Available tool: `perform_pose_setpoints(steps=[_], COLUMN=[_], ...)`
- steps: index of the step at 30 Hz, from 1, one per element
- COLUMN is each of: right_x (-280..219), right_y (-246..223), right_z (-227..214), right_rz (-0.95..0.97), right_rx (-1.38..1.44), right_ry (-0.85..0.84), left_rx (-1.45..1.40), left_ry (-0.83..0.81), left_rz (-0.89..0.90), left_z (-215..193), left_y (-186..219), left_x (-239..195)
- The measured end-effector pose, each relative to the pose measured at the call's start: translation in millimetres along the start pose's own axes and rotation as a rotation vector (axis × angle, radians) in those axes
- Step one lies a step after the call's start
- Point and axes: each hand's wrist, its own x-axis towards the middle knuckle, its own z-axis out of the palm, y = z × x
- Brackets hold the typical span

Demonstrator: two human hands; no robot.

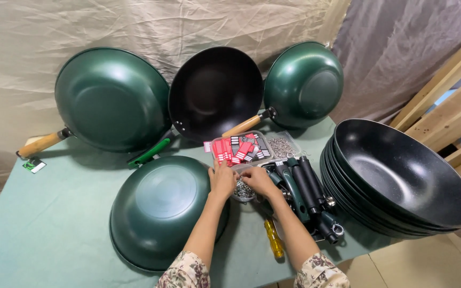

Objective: Assembling a handle bracket onto a wok using a screw and a screwdriver

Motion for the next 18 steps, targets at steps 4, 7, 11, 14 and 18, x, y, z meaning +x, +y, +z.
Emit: perform_pose_setpoints(steps=[4,7,11,14,18], right_x=[-8.0,-15.9,-17.9,-9.4,23.7], right_y=[9.3,4.5,-2.8,7.6,54.8], right_z=[-6.7,-8.5,-6.3,1.2,43.7], right_rz=[0.050,0.091,0.190,0.235,0.248], right_rx=[0.154,0.348,0.840,1.007,0.454], right_ry=[0.042,0.052,0.077,0.080,0.114], left_rx=[-0.106,-0.137,-0.078,0.077,0.275], left_ry=[-0.038,-0.045,-0.036,-0.014,0.059], left_rz=[-0.026,-0.029,-0.021,-0.026,-0.016], left_z=[9.5,8.9,-13.5,-7.6,4.2], left_y=[-13.3,-13.1,5.4,9.6,10.0], left_x=[9.3,9.7,-4.2,-6.0,-9.6])
